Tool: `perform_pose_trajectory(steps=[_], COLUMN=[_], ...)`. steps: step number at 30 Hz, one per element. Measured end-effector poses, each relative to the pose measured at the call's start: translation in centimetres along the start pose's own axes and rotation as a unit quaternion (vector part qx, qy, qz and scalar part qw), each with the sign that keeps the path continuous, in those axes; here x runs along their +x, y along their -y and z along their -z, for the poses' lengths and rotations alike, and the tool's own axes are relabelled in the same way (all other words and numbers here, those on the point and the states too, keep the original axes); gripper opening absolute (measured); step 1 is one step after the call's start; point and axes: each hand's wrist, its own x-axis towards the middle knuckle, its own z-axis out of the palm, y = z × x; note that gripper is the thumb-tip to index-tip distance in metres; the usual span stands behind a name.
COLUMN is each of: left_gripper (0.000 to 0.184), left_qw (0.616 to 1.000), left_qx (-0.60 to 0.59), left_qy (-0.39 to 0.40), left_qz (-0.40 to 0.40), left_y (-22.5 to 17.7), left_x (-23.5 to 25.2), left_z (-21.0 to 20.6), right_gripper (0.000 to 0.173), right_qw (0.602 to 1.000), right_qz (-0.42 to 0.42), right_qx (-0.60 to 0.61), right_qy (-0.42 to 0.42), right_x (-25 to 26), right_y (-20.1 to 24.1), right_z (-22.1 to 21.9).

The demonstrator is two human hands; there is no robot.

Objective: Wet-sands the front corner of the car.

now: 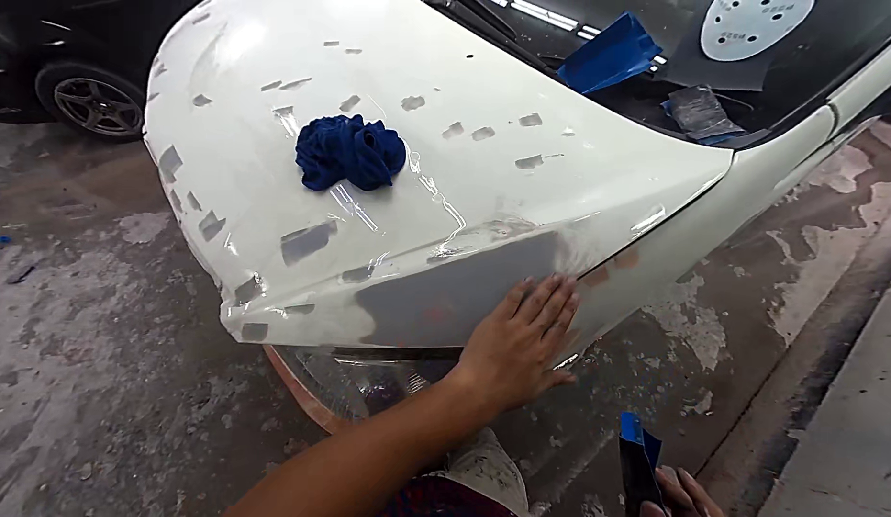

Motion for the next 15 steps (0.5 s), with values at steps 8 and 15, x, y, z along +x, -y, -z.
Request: perform_pose_trajectory(steps=[8, 15], left_gripper=[0.089, 0.107], left_qw=[0.998, 0.967], left_qx=[-0.016, 0.079], left_qy=[-0.008, -0.016], left_qz=[0.058, 0.24], left_y=[2.0, 7.3], left_x=[-13.9, -20.6], left_z=[2.5, 4.9], right_gripper=[0.055, 0.054], right_qw=[0.997, 0.993], right_qz=[-0.041, -0.07], right_qx=[0.046, 0.084], right_qy=[0.041, 0.036], right_x=[0.4, 2.5], right_y=[-1.2, -3.3], right_z=[-1.0, -3.1])
